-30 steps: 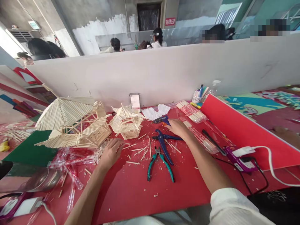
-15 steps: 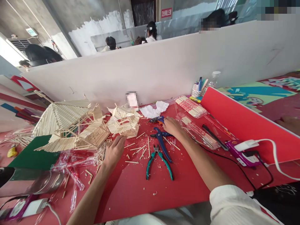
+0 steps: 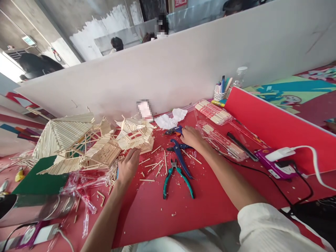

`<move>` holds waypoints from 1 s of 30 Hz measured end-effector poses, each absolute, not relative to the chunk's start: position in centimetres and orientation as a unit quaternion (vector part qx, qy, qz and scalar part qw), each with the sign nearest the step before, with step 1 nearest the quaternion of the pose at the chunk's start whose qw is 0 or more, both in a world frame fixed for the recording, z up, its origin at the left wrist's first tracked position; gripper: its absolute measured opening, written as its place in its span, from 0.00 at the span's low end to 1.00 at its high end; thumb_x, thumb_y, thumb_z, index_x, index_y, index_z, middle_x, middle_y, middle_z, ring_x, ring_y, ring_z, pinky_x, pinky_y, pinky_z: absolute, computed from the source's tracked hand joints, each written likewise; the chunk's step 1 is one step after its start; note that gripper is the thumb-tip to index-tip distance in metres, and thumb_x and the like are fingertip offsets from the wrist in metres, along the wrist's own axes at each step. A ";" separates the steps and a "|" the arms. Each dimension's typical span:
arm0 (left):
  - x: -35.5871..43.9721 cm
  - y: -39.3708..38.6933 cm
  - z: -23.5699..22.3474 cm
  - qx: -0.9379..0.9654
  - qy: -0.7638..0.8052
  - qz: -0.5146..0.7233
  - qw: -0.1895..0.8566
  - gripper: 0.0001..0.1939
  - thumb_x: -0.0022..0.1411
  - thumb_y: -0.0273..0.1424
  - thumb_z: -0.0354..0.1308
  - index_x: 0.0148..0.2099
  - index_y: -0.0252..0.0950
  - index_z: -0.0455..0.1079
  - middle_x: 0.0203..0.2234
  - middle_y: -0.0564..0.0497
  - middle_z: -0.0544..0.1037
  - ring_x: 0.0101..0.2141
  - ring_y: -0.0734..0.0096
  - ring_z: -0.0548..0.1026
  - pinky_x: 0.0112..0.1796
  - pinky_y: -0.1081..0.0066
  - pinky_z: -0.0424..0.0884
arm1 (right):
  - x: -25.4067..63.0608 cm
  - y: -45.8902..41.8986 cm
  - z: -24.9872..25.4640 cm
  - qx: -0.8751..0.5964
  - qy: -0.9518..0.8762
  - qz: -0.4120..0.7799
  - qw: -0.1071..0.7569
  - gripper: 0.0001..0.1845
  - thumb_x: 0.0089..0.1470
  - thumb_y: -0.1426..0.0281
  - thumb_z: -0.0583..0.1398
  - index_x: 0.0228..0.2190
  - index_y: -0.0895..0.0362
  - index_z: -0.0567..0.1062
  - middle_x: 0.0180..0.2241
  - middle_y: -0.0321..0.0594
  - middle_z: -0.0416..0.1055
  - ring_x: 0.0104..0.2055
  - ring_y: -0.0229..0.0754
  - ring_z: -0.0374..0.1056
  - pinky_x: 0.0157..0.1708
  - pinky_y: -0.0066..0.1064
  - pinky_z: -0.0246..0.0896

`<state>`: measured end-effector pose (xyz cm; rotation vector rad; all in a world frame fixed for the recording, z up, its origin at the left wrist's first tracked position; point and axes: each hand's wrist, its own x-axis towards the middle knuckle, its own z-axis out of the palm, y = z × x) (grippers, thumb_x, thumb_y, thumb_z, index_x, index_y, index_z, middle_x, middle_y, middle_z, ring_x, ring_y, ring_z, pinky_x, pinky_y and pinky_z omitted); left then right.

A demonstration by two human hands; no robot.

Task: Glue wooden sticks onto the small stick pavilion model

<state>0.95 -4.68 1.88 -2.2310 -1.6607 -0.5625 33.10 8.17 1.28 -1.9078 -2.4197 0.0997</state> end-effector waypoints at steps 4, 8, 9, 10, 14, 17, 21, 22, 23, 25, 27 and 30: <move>1.0 -4.6 1.7 -0.775 -0.582 -0.192 0.153 0.19 0.69 0.21 0.47 0.54 0.41 0.73 0.48 0.47 0.81 0.31 0.67 0.77 0.26 0.69 0.63 | 33.1 8.2 1.2 -0.615 -0.787 0.031 0.032 0.17 0.64 0.67 0.53 0.48 0.64 0.74 0.48 0.58 0.73 0.51 0.56 0.71 0.50 0.39 0.63; 1.1 -4.3 1.7 -0.772 -0.589 -0.196 0.135 0.19 0.68 0.21 0.48 0.53 0.40 0.74 0.46 0.46 0.81 0.30 0.67 0.77 0.25 0.68 0.61 | 33.2 8.2 1.3 -0.612 -0.790 0.033 0.026 0.18 0.65 0.67 0.53 0.49 0.65 0.73 0.49 0.59 0.73 0.51 0.55 0.71 0.50 0.38 0.62; 1.1 -4.3 1.7 -0.772 -0.589 -0.196 0.136 0.19 0.67 0.21 0.48 0.53 0.40 0.74 0.46 0.46 0.81 0.30 0.67 0.77 0.25 0.68 0.61 | 33.2 8.2 1.3 -0.611 -0.790 0.034 0.024 0.18 0.65 0.67 0.53 0.49 0.65 0.73 0.49 0.59 0.73 0.51 0.55 0.71 0.50 0.38 0.62; 1.1 -4.3 1.7 -0.771 -0.590 -0.196 0.140 0.19 0.67 0.21 0.48 0.53 0.40 0.74 0.46 0.46 0.81 0.29 0.67 0.76 0.25 0.68 0.61 | 33.2 8.2 1.3 -0.611 -0.791 0.035 0.024 0.18 0.65 0.67 0.53 0.49 0.65 0.73 0.49 0.59 0.73 0.52 0.55 0.70 0.51 0.38 0.62; 1.1 -4.3 1.7 -0.763 -0.599 -0.192 0.149 0.19 0.67 0.21 0.49 0.53 0.40 0.74 0.44 0.45 0.81 0.27 0.67 0.75 0.24 0.69 0.61 | 33.1 8.2 1.4 -0.613 -0.789 0.041 0.023 0.18 0.65 0.66 0.53 0.49 0.65 0.73 0.49 0.60 0.72 0.52 0.57 0.70 0.50 0.40 0.62; 1.1 -4.2 1.5 -0.764 -0.598 -0.192 0.147 0.19 0.66 0.21 0.49 0.53 0.40 0.74 0.45 0.45 0.81 0.28 0.67 0.75 0.25 0.69 0.63 | 33.1 8.1 1.5 -0.615 -0.787 0.042 0.021 0.18 0.65 0.66 0.53 0.49 0.64 0.73 0.49 0.60 0.72 0.52 0.57 0.71 0.49 0.39 0.62; 1.0 -4.0 1.1 -0.764 -0.596 -0.202 0.141 0.18 0.66 0.22 0.50 0.53 0.41 0.74 0.46 0.44 0.81 0.28 0.67 0.76 0.26 0.69 0.64 | 33.1 8.2 1.4 -0.612 -0.790 0.033 0.021 0.18 0.65 0.66 0.53 0.48 0.64 0.73 0.49 0.59 0.73 0.50 0.56 0.71 0.47 0.38 0.63; 1.0 -3.9 1.0 -0.764 -0.597 -0.203 0.138 0.18 0.67 0.23 0.50 0.53 0.41 0.74 0.46 0.44 0.81 0.28 0.66 0.76 0.26 0.69 0.64 | 33.1 8.2 1.4 -0.611 -0.790 0.032 0.021 0.18 0.65 0.66 0.53 0.48 0.64 0.73 0.49 0.58 0.73 0.50 0.56 0.71 0.47 0.38 0.63; 1.0 -4.0 0.9 -0.763 -0.598 -0.205 0.135 0.18 0.67 0.23 0.50 0.54 0.41 0.74 0.46 0.44 0.81 0.29 0.66 0.76 0.27 0.69 0.64 | 33.1 8.2 1.4 -0.611 -0.791 0.030 0.021 0.18 0.65 0.66 0.53 0.48 0.65 0.74 0.48 0.58 0.73 0.50 0.56 0.71 0.47 0.38 0.63; 0.9 -4.1 0.8 -0.759 -0.601 -0.212 0.137 0.18 0.68 0.24 0.50 0.55 0.41 0.73 0.46 0.44 0.81 0.30 0.65 0.77 0.27 0.69 0.65 | 33.1 8.1 1.4 -0.611 -0.790 0.029 0.021 0.18 0.65 0.67 0.53 0.48 0.65 0.74 0.48 0.58 0.73 0.51 0.56 0.71 0.48 0.38 0.63; 0.6 -4.5 0.9 -0.752 -0.603 -0.227 0.139 0.17 0.69 0.26 0.50 0.56 0.41 0.72 0.46 0.45 0.81 0.32 0.65 0.78 0.28 0.70 0.66 | 33.1 8.0 1.5 -0.612 -0.790 0.029 0.024 0.18 0.64 0.67 0.53 0.48 0.64 0.74 0.48 0.58 0.73 0.51 0.56 0.71 0.48 0.38 0.63; -0.1 -5.3 1.2 -0.744 -0.602 -0.257 0.133 0.16 0.71 0.28 0.50 0.55 0.40 0.73 0.46 0.45 0.81 0.37 0.66 0.80 0.31 0.72 0.69 | 33.0 7.8 1.8 -0.613 -0.789 0.029 0.027 0.17 0.64 0.68 0.53 0.48 0.64 0.74 0.49 0.58 0.73 0.51 0.56 0.72 0.48 0.38 0.63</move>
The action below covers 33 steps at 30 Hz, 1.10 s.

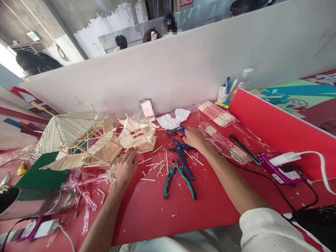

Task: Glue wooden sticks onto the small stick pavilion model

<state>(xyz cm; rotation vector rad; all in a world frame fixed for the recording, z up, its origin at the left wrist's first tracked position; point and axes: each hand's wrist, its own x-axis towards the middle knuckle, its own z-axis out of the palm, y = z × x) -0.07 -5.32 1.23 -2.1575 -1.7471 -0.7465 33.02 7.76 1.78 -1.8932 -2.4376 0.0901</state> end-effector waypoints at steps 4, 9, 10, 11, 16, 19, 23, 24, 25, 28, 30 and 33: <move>-1.0 -5.9 1.4 -0.724 -0.617 -0.279 0.134 0.14 0.71 0.30 0.51 0.54 0.41 0.73 0.43 0.46 0.82 0.39 0.65 0.80 0.34 0.72 0.71 | 32.9 7.6 2.1 -0.619 -0.785 0.028 0.016 0.17 0.64 0.68 0.53 0.48 0.64 0.74 0.50 0.58 0.73 0.51 0.55 0.72 0.48 0.37 0.63; -1.3 -5.6 1.4 -0.710 -0.631 -0.290 0.116 0.14 0.70 0.33 0.53 0.54 0.41 0.73 0.43 0.46 0.80 0.38 0.65 0.80 0.33 0.72 0.71 | 32.9 7.6 2.0 -0.614 -0.788 0.027 0.012 0.17 0.65 0.67 0.53 0.48 0.63 0.74 0.49 0.57 0.74 0.50 0.54 0.72 0.47 0.37 0.63; -1.2 -5.4 1.4 -0.713 -0.631 -0.288 0.104 0.14 0.70 0.33 0.53 0.54 0.41 0.73 0.43 0.46 0.80 0.38 0.65 0.79 0.33 0.72 0.71 | 32.9 7.6 1.9 -0.614 -0.789 0.024 0.012 0.17 0.65 0.66 0.53 0.48 0.63 0.74 0.49 0.57 0.74 0.50 0.54 0.72 0.47 0.37 0.63; -1.1 -5.3 1.4 -0.716 -0.630 -0.285 0.092 0.14 0.70 0.33 0.53 0.55 0.41 0.73 0.42 0.46 0.80 0.37 0.65 0.79 0.33 0.72 0.71 | 32.9 7.6 1.9 -0.614 -0.789 0.021 0.012 0.17 0.65 0.66 0.53 0.48 0.63 0.74 0.49 0.57 0.74 0.50 0.55 0.72 0.46 0.37 0.63; -0.4 -4.7 1.4 -0.731 -0.627 -0.265 0.045 0.15 0.71 0.32 0.52 0.54 0.40 0.75 0.38 0.47 0.81 0.32 0.68 0.78 0.32 0.73 0.69 | 32.9 7.6 1.9 -0.615 -0.789 0.016 0.011 0.17 0.65 0.66 0.53 0.48 0.63 0.74 0.49 0.58 0.73 0.50 0.55 0.72 0.46 0.37 0.63; -0.1 -4.3 1.1 -0.737 -0.626 -0.252 0.033 0.16 0.71 0.32 0.51 0.55 0.41 0.75 0.37 0.47 0.81 0.31 0.69 0.77 0.31 0.73 0.67 | 32.9 7.6 1.8 -0.609 -0.793 0.017 0.013 0.18 0.65 0.67 0.53 0.48 0.64 0.74 0.49 0.58 0.73 0.50 0.55 0.72 0.47 0.38 0.63; 0.1 -4.2 0.8 -0.743 -0.619 -0.251 0.035 0.16 0.71 0.31 0.51 0.56 0.41 0.75 0.38 0.47 0.82 0.32 0.70 0.77 0.31 0.74 0.67 | 33.0 7.9 1.5 -0.609 -0.793 0.020 0.015 0.17 0.65 0.67 0.53 0.48 0.64 0.74 0.48 0.56 0.74 0.50 0.54 0.72 0.47 0.36 0.63; 0.0 -4.3 0.8 -0.743 -0.617 -0.257 0.037 0.16 0.72 0.31 0.51 0.56 0.41 0.75 0.39 0.47 0.82 0.32 0.70 0.78 0.31 0.74 0.67 | 33.0 7.9 1.4 -0.610 -0.792 0.019 0.015 0.17 0.65 0.67 0.53 0.48 0.63 0.74 0.48 0.56 0.74 0.49 0.53 0.72 0.47 0.36 0.62; -0.2 -4.4 0.8 -0.743 -0.614 -0.263 0.039 0.16 0.72 0.32 0.51 0.56 0.41 0.75 0.39 0.46 0.82 0.32 0.70 0.78 0.31 0.74 0.67 | 33.0 8.0 1.4 -0.611 -0.792 0.019 0.016 0.17 0.65 0.67 0.53 0.48 0.63 0.74 0.47 0.56 0.74 0.49 0.53 0.72 0.46 0.35 0.62; -1.1 -4.9 1.1 -0.746 -0.604 -0.280 0.032 0.15 0.71 0.34 0.52 0.54 0.39 0.75 0.38 0.47 0.83 0.31 0.70 0.78 0.31 0.74 0.67 | 33.0 7.9 1.4 -0.609 -0.793 0.015 0.025 0.16 0.65 0.67 0.53 0.47 0.63 0.75 0.46 0.55 0.75 0.48 0.52 0.73 0.45 0.35 0.63; -2.0 -5.2 1.4 -0.743 -0.603 -0.291 0.027 0.13 0.71 0.34 0.52 0.48 0.38 0.77 0.35 0.48 0.82 0.30 0.70 0.77 0.31 0.73 0.67 | 33.0 7.8 1.5 -0.607 -0.794 0.014 0.033 0.15 0.65 0.67 0.54 0.46 0.62 0.75 0.45 0.54 0.75 0.47 0.53 0.73 0.44 0.35 0.62; -3.2 -5.2 1.7 -0.714 -0.626 -0.310 0.033 0.13 0.71 0.35 0.51 0.43 0.36 0.77 0.33 0.47 0.82 0.31 0.66 0.78 0.34 0.71 0.68 | 33.2 7.7 1.7 -0.599 -0.799 0.011 0.048 0.14 0.65 0.66 0.55 0.44 0.62 0.76 0.43 0.54 0.76 0.46 0.54 0.74 0.43 0.36 0.62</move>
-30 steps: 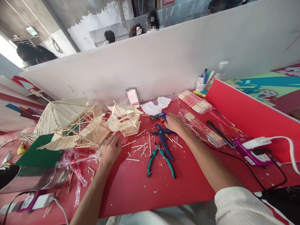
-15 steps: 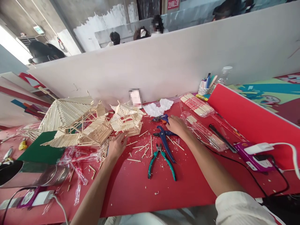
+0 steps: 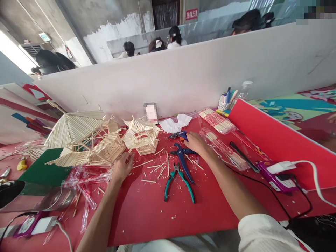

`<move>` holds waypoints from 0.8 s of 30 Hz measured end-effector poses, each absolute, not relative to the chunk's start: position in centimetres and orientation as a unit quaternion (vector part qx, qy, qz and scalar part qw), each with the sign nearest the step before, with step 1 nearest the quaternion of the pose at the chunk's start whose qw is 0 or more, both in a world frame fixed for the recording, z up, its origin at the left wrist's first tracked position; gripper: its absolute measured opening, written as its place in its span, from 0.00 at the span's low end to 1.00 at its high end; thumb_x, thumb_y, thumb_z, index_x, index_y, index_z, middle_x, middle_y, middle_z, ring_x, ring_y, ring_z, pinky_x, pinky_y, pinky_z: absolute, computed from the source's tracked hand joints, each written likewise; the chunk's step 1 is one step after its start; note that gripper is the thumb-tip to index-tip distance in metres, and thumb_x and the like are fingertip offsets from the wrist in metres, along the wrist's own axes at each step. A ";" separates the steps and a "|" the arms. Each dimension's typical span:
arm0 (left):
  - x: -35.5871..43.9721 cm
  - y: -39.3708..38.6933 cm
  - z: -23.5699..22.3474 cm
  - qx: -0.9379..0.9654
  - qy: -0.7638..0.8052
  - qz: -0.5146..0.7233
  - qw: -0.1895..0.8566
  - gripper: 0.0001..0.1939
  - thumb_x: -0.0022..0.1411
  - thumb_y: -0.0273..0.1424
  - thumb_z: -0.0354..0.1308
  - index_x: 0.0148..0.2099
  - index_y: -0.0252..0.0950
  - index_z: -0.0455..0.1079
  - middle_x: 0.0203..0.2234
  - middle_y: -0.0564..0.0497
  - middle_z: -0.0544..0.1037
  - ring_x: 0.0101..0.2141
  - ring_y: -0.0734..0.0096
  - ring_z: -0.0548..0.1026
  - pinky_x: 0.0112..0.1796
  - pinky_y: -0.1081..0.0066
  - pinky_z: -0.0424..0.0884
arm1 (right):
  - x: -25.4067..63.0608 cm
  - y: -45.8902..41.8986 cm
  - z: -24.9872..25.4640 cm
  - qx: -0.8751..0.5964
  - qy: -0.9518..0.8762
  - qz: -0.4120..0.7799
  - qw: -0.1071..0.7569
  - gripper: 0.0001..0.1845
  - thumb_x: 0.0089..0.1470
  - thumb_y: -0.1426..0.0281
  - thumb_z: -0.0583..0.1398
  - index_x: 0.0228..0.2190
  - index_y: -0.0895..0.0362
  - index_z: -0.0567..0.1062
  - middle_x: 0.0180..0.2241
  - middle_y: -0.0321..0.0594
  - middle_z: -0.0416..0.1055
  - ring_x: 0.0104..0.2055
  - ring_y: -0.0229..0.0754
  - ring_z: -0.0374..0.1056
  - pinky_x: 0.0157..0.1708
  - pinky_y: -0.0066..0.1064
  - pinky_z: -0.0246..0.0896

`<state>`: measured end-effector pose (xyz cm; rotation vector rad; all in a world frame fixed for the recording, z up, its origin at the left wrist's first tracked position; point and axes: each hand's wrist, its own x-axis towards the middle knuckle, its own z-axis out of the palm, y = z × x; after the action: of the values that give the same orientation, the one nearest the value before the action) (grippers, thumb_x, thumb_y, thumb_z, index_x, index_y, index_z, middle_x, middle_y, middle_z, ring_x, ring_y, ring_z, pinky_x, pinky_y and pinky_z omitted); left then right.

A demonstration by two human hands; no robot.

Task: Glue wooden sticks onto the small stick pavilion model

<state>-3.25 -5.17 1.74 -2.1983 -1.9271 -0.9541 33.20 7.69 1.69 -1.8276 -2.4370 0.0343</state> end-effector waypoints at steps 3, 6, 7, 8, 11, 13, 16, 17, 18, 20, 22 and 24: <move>-3.7 -4.7 1.8 -0.684 -0.659 -0.311 0.043 0.13 0.70 0.34 0.52 0.46 0.36 0.76 0.33 0.45 0.82 0.34 0.62 0.79 0.37 0.68 0.70 | 33.6 7.9 2.0 -0.590 -0.803 0.000 0.085 0.14 0.65 0.63 0.58 0.44 0.61 0.75 0.42 0.54 0.77 0.46 0.54 0.73 0.43 0.36 0.62; -3.6 -4.3 1.4 -0.679 -0.671 -0.294 0.052 0.14 0.69 0.34 0.52 0.50 0.35 0.75 0.36 0.43 0.82 0.37 0.58 0.79 0.40 0.66 0.71 | 34.0 7.9 2.5 -0.579 -0.804 -0.005 0.138 0.08 0.62 0.67 0.62 0.41 0.59 0.75 0.40 0.49 0.77 0.43 0.50 0.73 0.40 0.34 0.61; -3.5 -4.1 1.3 -0.680 -0.670 -0.292 0.055 0.15 0.69 0.34 0.52 0.51 0.34 0.75 0.38 0.42 0.82 0.39 0.57 0.79 0.41 0.65 0.71 | 33.9 7.8 2.8 -0.574 -0.804 -0.004 0.155 0.06 0.61 0.68 0.62 0.39 0.58 0.75 0.39 0.47 0.77 0.42 0.49 0.73 0.38 0.33 0.60; -3.4 -4.0 1.1 -0.682 -0.668 -0.292 0.057 0.15 0.69 0.33 0.52 0.52 0.34 0.74 0.39 0.41 0.82 0.41 0.56 0.79 0.42 0.65 0.71 | 33.8 7.6 3.1 -0.568 -0.805 0.000 0.170 0.04 0.61 0.69 0.62 0.37 0.57 0.75 0.38 0.45 0.78 0.40 0.48 0.73 0.36 0.32 0.60; -3.5 -3.9 0.8 -0.688 -0.661 -0.295 0.051 0.15 0.68 0.32 0.53 0.53 0.34 0.74 0.40 0.41 0.82 0.42 0.56 0.79 0.43 0.65 0.72 | 32.8 6.6 4.1 -0.561 -0.804 0.025 0.197 0.05 0.60 0.66 0.65 0.33 0.55 0.76 0.33 0.40 0.78 0.35 0.45 0.73 0.33 0.31 0.57; -3.6 -3.8 0.7 -0.692 -0.658 -0.296 0.043 0.15 0.68 0.31 0.53 0.53 0.34 0.74 0.39 0.41 0.82 0.42 0.56 0.80 0.43 0.65 0.72 | 31.8 6.0 4.6 -0.563 -0.801 0.051 0.199 0.07 0.58 0.65 0.66 0.32 0.54 0.77 0.30 0.38 0.78 0.33 0.44 0.74 0.32 0.31 0.57; -3.8 -3.8 0.8 -0.691 -0.656 -0.302 0.039 0.15 0.68 0.30 0.53 0.53 0.34 0.74 0.41 0.41 0.82 0.43 0.55 0.79 0.44 0.64 0.72 | 30.2 5.8 5.0 -0.557 -0.804 0.079 0.191 0.05 0.57 0.66 0.67 0.30 0.53 0.79 0.30 0.39 0.80 0.34 0.46 0.75 0.33 0.31 0.59; -3.9 -3.8 0.7 -0.689 -0.656 -0.305 0.037 0.15 0.68 0.30 0.53 0.52 0.35 0.74 0.41 0.41 0.81 0.44 0.54 0.79 0.44 0.63 0.72 | 29.6 5.9 5.0 -0.551 -0.808 0.085 0.188 0.03 0.57 0.68 0.66 0.31 0.53 0.80 0.32 0.40 0.80 0.36 0.47 0.76 0.34 0.31 0.60; -3.9 -3.7 0.7 -0.687 -0.656 -0.309 0.034 0.14 0.67 0.30 0.53 0.53 0.35 0.74 0.42 0.41 0.81 0.44 0.54 0.79 0.44 0.63 0.72 | 29.1 6.1 5.0 -0.543 -0.814 0.087 0.185 0.03 0.57 0.71 0.65 0.34 0.53 0.81 0.34 0.42 0.81 0.38 0.48 0.76 0.37 0.32 0.62; -3.9 -3.6 0.5 -0.686 -0.654 -0.317 0.024 0.15 0.67 0.30 0.53 0.53 0.35 0.73 0.44 0.40 0.81 0.45 0.54 0.79 0.45 0.63 0.72 | 28.0 6.3 5.0 -0.532 -0.820 0.094 0.186 0.11 0.58 0.77 0.62 0.39 0.53 0.82 0.39 0.43 0.82 0.44 0.50 0.76 0.43 0.34 0.64; -3.8 -3.4 0.3 -0.684 -0.652 -0.328 0.005 0.15 0.67 0.31 0.53 0.53 0.35 0.73 0.44 0.39 0.81 0.45 0.53 0.79 0.46 0.61 0.72 | 26.9 6.3 5.0 -0.515 -0.823 0.120 0.209 0.15 0.58 0.78 0.60 0.43 0.52 0.81 0.42 0.43 0.82 0.46 0.50 0.76 0.46 0.35 0.65; -3.9 -3.1 0.0 -0.667 -0.656 -0.350 -0.032 0.16 0.66 0.32 0.54 0.53 0.34 0.73 0.44 0.39 0.81 0.43 0.54 0.80 0.45 0.60 0.73 | 25.7 6.0 5.2 -0.480 -0.824 0.157 0.258 0.14 0.59 0.74 0.60 0.46 0.52 0.79 0.43 0.42 0.81 0.46 0.48 0.76 0.45 0.34 0.65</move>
<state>-3.87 -3.08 0.02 -2.1410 -2.1052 -1.1240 25.73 6.02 5.20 -1.3026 -2.2335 0.4261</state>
